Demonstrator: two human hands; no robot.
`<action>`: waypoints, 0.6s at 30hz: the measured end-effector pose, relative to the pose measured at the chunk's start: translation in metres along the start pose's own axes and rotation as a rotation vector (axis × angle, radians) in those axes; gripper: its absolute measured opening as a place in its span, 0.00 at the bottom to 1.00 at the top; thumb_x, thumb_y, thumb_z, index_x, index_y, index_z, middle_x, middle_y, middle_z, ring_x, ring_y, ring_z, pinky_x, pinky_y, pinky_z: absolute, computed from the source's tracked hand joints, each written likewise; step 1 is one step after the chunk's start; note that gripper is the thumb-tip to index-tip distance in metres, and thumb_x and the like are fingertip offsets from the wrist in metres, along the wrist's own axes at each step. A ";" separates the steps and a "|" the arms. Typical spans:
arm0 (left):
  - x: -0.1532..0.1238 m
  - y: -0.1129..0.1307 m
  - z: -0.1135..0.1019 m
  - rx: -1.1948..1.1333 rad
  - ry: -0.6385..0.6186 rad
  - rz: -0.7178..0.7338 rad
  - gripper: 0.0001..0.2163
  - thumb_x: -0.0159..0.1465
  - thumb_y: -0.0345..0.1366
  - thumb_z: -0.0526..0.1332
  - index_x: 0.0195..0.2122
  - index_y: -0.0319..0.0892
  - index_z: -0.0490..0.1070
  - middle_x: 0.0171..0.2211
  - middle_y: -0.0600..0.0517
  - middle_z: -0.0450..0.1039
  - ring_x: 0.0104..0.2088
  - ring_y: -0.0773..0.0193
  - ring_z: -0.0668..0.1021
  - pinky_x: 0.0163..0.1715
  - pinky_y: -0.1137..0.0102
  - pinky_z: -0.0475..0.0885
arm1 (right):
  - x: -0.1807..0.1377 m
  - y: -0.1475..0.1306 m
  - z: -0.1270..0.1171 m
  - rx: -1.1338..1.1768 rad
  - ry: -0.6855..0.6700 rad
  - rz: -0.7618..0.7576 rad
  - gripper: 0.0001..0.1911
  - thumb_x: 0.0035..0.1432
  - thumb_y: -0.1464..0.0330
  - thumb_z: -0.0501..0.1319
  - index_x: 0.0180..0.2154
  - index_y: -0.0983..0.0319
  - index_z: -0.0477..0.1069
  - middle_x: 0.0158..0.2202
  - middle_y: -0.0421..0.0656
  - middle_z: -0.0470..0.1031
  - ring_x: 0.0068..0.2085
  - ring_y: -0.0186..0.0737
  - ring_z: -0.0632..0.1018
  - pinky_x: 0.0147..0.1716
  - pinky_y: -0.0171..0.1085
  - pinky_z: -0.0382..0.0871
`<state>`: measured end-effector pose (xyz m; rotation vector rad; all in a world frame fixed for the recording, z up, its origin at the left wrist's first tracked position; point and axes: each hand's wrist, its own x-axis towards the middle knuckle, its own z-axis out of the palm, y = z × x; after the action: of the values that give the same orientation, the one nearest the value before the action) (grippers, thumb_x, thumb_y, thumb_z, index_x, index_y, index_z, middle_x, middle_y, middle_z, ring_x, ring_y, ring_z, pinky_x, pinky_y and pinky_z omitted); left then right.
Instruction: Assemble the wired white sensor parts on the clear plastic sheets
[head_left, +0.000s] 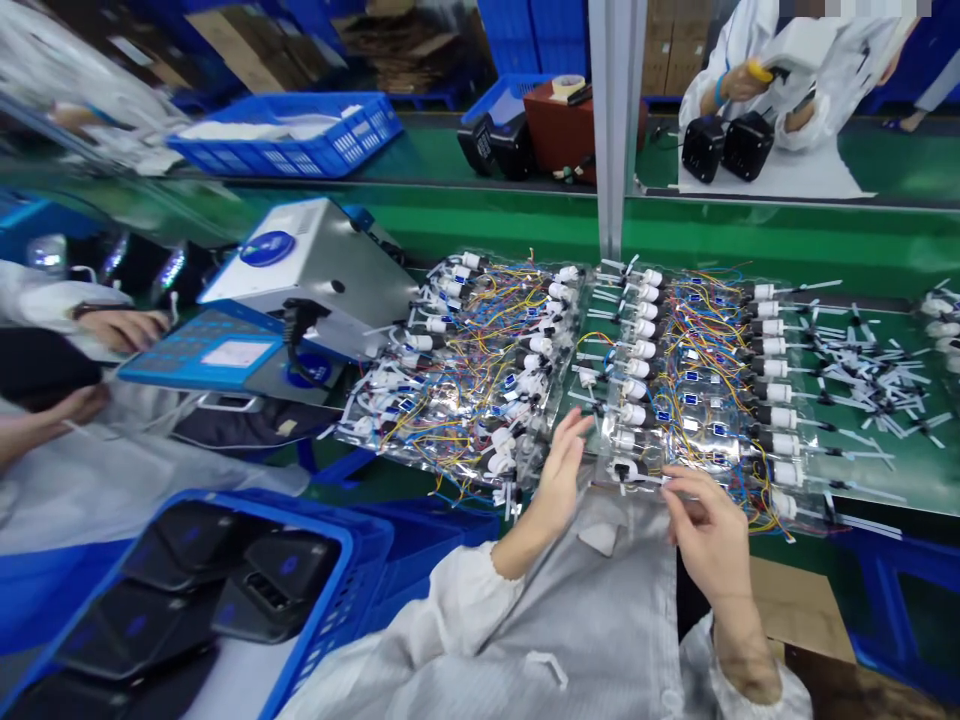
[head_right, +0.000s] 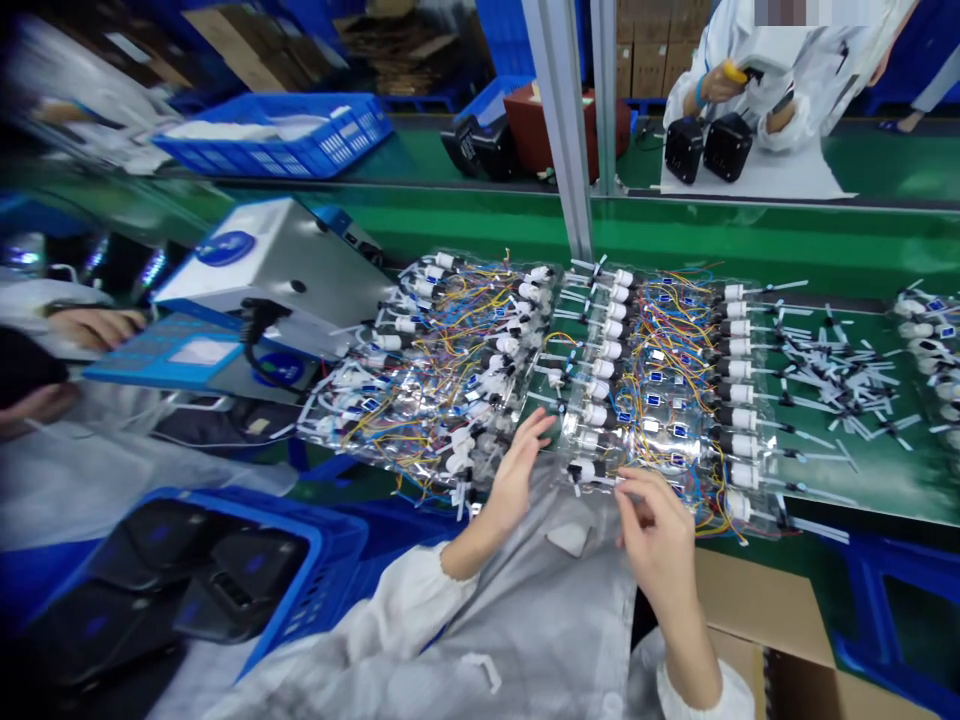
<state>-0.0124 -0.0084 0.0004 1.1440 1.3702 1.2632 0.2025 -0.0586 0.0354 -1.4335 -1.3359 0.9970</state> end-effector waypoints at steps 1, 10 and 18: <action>0.004 -0.004 0.003 0.014 -0.015 -0.052 0.21 0.74 0.50 0.54 0.59 0.47 0.76 0.73 0.46 0.57 0.72 0.50 0.61 0.71 0.53 0.57 | 0.000 0.002 -0.002 -0.029 -0.005 -0.008 0.05 0.67 0.66 0.63 0.41 0.58 0.78 0.56 0.49 0.76 0.20 0.28 0.76 0.17 0.34 0.74; 0.026 0.002 0.018 0.059 -0.045 -0.072 0.21 0.69 0.45 0.63 0.60 0.43 0.75 0.70 0.43 0.63 0.72 0.50 0.61 0.74 0.52 0.49 | -0.010 0.001 -0.017 -0.063 -0.035 -0.050 0.08 0.67 0.65 0.63 0.46 0.58 0.78 0.61 0.53 0.73 0.21 0.29 0.76 0.21 0.37 0.76; -0.055 0.046 -0.017 -0.100 -0.076 0.238 0.24 0.71 0.37 0.62 0.68 0.50 0.66 0.70 0.40 0.61 0.60 0.48 0.78 0.55 0.58 0.77 | -0.006 0.007 -0.022 -0.071 -0.056 -0.095 0.08 0.65 0.65 0.65 0.44 0.58 0.80 0.55 0.51 0.77 0.40 0.44 0.82 0.33 0.40 0.79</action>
<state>-0.0193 -0.0637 0.0492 1.3000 1.1270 1.4241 0.2245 -0.0664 0.0342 -1.3894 -1.4793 0.9417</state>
